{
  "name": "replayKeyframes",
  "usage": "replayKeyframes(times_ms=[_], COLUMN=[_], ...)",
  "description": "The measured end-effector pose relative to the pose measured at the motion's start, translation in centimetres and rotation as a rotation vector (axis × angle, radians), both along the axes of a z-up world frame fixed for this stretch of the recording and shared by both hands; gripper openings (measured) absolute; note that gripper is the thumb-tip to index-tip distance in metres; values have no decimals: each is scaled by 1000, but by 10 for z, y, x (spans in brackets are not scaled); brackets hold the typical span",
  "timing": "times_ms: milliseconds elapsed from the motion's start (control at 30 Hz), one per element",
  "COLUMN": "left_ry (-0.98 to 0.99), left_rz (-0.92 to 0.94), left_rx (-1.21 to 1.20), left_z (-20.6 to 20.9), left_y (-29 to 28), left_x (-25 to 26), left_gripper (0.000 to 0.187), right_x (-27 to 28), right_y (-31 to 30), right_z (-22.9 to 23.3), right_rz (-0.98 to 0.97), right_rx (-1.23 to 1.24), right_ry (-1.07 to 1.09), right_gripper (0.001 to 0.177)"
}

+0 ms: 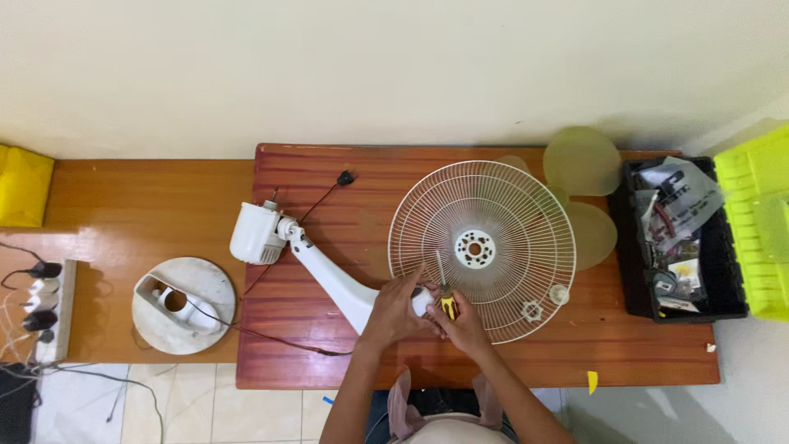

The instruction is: The person disassembles a white electric fan on a wooden table. They remove the front grille, fan blades, and rear grille, then detach the motor housing from the stand and open the base cover using a screwdriver.

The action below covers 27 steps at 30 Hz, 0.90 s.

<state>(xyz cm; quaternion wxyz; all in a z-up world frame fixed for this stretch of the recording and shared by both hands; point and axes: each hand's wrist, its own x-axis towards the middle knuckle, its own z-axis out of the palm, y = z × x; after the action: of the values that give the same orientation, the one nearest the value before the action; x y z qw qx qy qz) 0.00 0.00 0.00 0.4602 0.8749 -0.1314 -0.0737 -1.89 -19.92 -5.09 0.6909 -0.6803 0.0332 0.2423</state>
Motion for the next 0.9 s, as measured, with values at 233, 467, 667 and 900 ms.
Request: replayKeyframes(times_ms=[233, 467, 667, 900], left_ry=[-178, -183, -122, -18], left_rz=[144, 229, 232, 223], left_rx=[22, -245, -272, -293], left_z=[15, 42, 42, 29], left_y=[-15, 9, 20, 21], left_x=[3, 30, 29, 34], left_gripper=[55, 35, 58, 87], right_x=[-35, -38, -31, -19], right_y=[-55, -50, -63, -60], right_z=[-10, -4, 17, 36], right_rz=[52, -8, -26, 27], right_rx=[-157, 68, -9, -3], right_ry=[143, 44, -21, 19], right_gripper=[58, 50, 45, 46])
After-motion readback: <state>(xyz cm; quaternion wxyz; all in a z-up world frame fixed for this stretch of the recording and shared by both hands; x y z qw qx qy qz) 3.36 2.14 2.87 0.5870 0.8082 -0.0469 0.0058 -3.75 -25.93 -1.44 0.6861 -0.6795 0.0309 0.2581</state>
